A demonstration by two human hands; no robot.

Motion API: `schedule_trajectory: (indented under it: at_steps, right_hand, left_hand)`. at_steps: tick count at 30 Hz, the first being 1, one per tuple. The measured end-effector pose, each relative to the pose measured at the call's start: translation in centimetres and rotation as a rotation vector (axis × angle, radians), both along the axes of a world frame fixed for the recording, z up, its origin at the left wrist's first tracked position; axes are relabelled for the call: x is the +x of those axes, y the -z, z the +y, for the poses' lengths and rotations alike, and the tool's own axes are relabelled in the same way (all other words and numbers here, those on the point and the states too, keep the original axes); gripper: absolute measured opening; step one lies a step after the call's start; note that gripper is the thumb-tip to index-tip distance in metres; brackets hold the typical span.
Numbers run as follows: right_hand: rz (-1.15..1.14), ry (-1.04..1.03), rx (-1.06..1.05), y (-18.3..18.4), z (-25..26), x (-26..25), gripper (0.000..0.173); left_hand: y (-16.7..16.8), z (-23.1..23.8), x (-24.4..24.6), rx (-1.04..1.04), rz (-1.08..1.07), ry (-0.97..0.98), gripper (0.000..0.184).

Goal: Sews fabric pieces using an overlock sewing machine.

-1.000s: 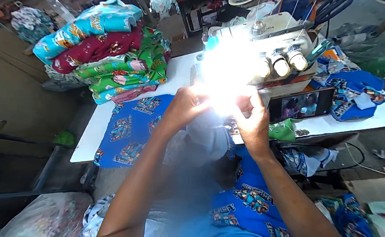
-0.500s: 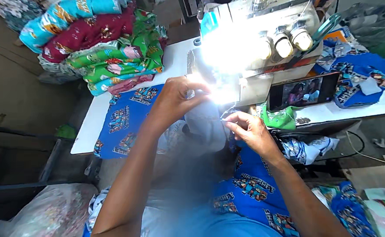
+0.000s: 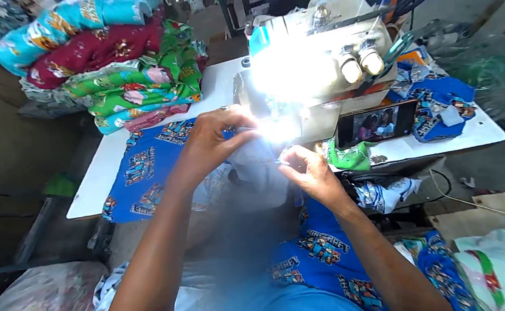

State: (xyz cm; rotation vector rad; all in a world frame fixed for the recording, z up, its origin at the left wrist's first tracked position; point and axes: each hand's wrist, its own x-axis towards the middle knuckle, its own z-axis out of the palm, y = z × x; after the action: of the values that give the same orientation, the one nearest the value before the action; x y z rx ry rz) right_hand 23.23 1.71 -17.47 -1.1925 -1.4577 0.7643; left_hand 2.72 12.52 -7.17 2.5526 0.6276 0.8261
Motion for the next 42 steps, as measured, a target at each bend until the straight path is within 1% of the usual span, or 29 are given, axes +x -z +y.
schedule_trajectory:
  at_steps: [6,10,14,18,20,22,24,25,29,32,34,36,39,41,42]
  right_hand:
    - [-0.032,0.044,0.0,-0.4,-0.3,-0.6,0.015]
    - [0.015,0.024,0.007,-0.5,-0.4,-0.9,0.012]
    - [0.042,-0.011,0.021,-0.2,-0.5,-0.9,0.012]
    - [0.077,-0.042,-0.065,-0.2,-0.8,-0.9,0.012]
    - [0.08,-0.042,-0.074,-0.2,-0.9,-1.0,0.013]
    - [0.086,-0.033,-0.061,-0.2,-0.9,-1.1,0.012]
    - [0.094,-0.039,-0.055,-0.3,-0.9,-1.1,0.012]
    - [0.101,-0.046,-0.052,-0.3,-0.9,-1.1,0.011]
    - [0.1,-0.057,-0.064,-0.4,-1.0,-1.2,0.011]
    - [0.103,-0.065,-0.082,-0.5,-1.0,-1.4,0.012]
    - [0.129,-0.097,-0.101,-0.8,-1.3,-1.4,0.012]
    - [0.168,-0.151,-0.131,-1.2,-1.7,-1.5,0.012]
    - [0.205,-0.155,-0.132,-1.4,-1.8,-1.3,0.012]
    - [0.22,-0.105,-0.149,-0.8,-1.2,-0.9,0.012]
    - [0.23,-0.083,-0.164,-0.2,-0.8,-0.7,0.012]
  left_hand:
    - [0.3,-0.4,0.0,-0.044,-0.041,-0.047,0.014]
    - [0.4,-0.6,0.1,-0.037,-0.052,-0.073,0.016]
    - [0.4,-0.5,-0.2,-0.046,-0.039,-0.104,0.017]
    - [-0.1,-0.2,-0.7,-0.023,0.002,-0.121,0.018]
    - [-0.2,-0.1,-0.8,-0.033,0.01,-0.118,0.019]
    - [-0.2,-0.3,-0.8,-0.123,0.002,-0.11,0.016]
    - [-0.1,-0.6,-0.7,-0.275,-0.054,-0.094,0.008]
    - [0.1,-0.7,-0.7,-0.316,-0.074,-0.098,0.005]
    - [0.6,-0.8,-0.9,-0.371,-0.112,-0.131,0.005]
    - [0.7,-0.9,-1.3,-0.396,-0.131,-0.109,0.005]
    - [0.2,-1.1,-1.2,-0.368,-0.098,-0.098,0.004]
    - [-0.7,-0.7,-1.4,-0.291,-0.029,-0.085,0.003]
    - [-1.8,1.0,-0.5,-0.085,0.095,-0.096,0.012]
    - [-1.0,2.7,0.8,0.044,0.152,-0.1,0.017]
    - [-0.2,3.3,1.4,0.059,0.168,-0.125,0.017]
